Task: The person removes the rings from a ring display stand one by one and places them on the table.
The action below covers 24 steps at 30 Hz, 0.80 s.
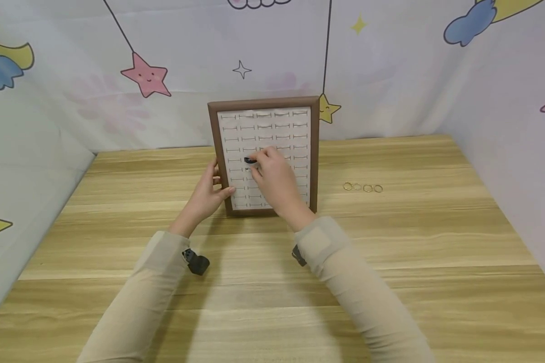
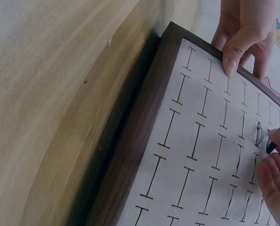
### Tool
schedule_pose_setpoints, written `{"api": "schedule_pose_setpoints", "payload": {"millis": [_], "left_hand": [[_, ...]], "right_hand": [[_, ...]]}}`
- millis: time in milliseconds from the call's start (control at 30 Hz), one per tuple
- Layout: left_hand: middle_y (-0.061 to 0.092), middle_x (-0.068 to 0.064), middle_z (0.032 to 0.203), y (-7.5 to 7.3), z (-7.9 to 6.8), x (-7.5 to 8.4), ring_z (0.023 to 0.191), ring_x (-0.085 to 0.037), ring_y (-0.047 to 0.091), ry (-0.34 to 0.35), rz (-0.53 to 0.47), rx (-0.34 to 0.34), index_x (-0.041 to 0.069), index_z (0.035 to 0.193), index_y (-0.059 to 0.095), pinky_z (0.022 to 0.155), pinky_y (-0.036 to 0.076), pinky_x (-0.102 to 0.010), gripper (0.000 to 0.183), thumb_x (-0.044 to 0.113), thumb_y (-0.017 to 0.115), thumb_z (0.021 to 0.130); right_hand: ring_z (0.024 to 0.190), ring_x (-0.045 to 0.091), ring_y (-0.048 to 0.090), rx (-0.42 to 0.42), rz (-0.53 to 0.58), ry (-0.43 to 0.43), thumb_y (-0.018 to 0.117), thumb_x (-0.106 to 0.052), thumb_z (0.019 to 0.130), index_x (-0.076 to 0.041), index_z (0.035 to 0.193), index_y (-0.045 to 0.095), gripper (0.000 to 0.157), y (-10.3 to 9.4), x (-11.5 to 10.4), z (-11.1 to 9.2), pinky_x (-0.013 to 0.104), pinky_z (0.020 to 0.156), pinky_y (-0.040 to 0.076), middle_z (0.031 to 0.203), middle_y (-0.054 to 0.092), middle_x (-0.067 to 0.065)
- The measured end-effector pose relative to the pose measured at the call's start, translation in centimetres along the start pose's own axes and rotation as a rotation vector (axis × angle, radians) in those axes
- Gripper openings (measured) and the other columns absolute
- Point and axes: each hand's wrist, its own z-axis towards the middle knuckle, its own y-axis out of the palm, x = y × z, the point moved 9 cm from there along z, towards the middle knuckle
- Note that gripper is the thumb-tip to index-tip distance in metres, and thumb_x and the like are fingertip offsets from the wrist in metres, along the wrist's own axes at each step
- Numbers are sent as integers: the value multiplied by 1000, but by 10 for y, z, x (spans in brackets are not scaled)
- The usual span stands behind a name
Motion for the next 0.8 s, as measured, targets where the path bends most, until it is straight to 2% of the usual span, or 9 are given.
{"api": "schedule_pose_setpoints", "payload": {"millis": [367, 800], "left_hand": [[37, -22, 137, 0, -1, 0, 125, -36, 44, 1, 7, -4, 9, 154, 8, 107, 46, -43, 81, 0, 59, 91], [37, -23, 136, 0, 0, 1, 125, -37, 45, 13, 1, -2, 8, 153, 10, 107, 47, -43, 80, -2, 59, 91]], "right_hand": [[95, 24, 62, 1, -60, 7, 64, -7, 90, 1, 101, 66, 14, 3, -3, 3, 29, 82, 56, 102, 60, 13], [97, 26, 59, -8, 27, 43, 66, -9, 89, 0, 97, 65, 12, 3, 2, 5, 32, 84, 55, 102, 57, 13]]}}
